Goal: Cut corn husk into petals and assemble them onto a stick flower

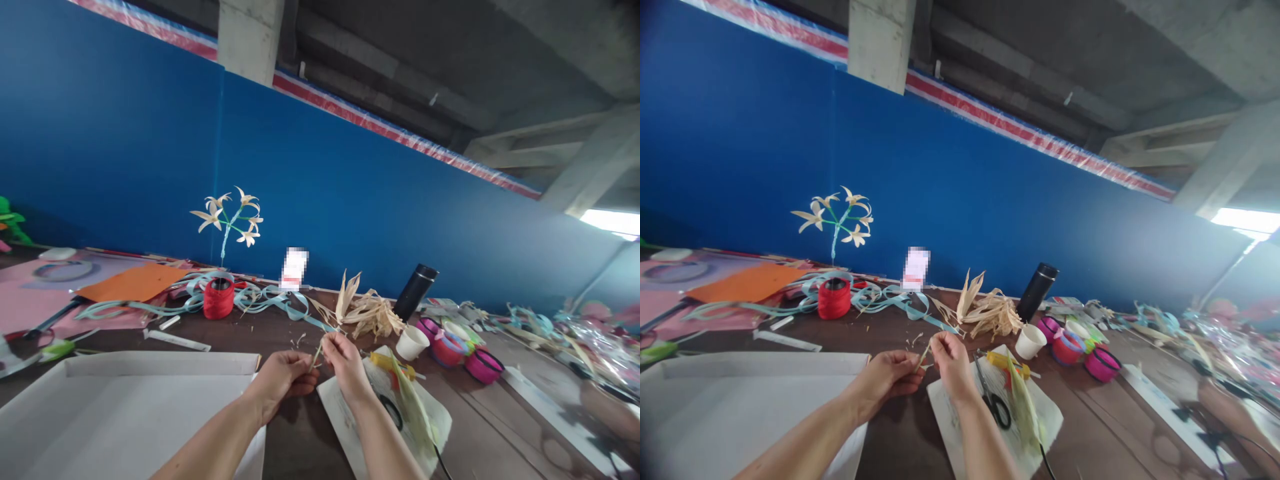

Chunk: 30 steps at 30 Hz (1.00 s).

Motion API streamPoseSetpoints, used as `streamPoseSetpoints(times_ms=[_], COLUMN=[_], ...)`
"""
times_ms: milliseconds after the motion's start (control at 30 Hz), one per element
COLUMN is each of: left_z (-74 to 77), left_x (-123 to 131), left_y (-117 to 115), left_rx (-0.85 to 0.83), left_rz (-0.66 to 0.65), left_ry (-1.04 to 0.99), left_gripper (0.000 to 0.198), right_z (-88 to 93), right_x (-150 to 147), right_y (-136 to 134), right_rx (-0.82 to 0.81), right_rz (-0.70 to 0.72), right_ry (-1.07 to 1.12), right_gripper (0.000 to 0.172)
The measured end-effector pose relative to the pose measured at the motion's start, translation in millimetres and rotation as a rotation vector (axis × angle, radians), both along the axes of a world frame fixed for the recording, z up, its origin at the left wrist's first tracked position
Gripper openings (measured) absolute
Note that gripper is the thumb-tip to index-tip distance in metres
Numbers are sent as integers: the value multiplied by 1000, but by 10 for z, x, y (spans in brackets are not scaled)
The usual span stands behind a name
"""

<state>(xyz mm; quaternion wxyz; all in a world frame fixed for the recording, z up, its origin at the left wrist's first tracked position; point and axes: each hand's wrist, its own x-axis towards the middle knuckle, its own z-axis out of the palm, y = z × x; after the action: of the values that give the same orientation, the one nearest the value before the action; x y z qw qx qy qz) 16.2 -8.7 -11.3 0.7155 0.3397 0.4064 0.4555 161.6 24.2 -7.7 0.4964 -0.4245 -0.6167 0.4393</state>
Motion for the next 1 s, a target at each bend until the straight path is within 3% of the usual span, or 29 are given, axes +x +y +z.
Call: streamPoseSetpoints(times_ms=[467, 767, 1000], left_z=[-12, 15, 16], left_x=[1, -16, -16], left_y=[0, -12, -15], left_rx=[45, 88, 144], left_rz=[-32, -27, -41], left_ry=[-21, 166, 186], left_gripper=[27, 32, 31], right_z=[7, 60, 93], right_x=[27, 7, -6], right_y=[9, -41, -70], right_rx=[13, 2, 14], right_rz=[31, 69, 90], right_ry=[-23, -16, -15], right_gripper=[26, 24, 25])
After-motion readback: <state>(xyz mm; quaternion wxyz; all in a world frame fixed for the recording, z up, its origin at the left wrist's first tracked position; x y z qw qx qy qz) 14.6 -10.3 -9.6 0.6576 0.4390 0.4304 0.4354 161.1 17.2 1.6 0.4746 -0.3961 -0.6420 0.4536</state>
